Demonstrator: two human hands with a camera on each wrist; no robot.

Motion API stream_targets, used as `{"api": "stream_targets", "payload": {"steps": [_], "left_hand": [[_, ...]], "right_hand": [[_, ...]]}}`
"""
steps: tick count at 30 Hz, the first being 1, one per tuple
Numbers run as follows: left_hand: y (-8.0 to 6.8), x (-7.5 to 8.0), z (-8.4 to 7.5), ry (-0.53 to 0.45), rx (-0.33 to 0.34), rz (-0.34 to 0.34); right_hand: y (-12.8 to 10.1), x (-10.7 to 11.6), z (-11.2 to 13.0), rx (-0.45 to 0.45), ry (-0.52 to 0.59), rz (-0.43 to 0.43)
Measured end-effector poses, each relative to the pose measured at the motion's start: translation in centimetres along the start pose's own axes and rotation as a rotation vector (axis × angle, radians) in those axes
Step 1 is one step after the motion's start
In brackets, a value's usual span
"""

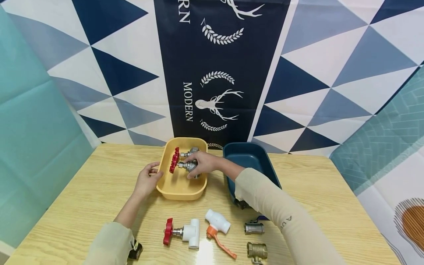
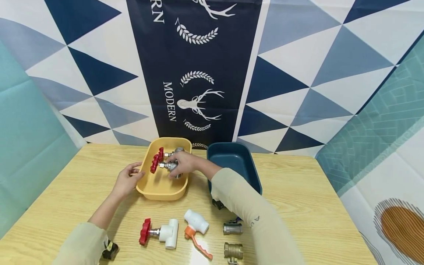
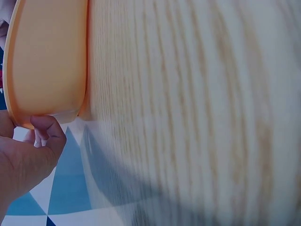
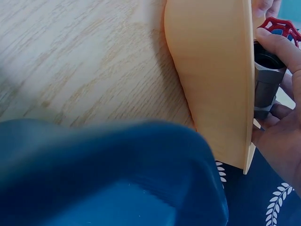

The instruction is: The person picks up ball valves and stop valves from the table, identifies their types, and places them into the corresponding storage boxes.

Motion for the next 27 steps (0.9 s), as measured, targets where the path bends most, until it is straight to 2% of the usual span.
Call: {"api": "stream_targets", "payload": {"steps": [27], "left_hand": [[-0.1,0.0,-0.1,-0.003,0.003,-0.010]], "right_hand": [[1.2,0.0,-0.6,-0.025,-0.025,-0.009]]}}
Point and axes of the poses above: each hand's wrist, its own y-axis towards the middle knuckle, its own x-axis out of the back of the hand, z = x × y, the point moved 7 cm from there along y, towards the middle knuckle, and after that the axes turned 7 degrees about x, right-handed, at the moved point
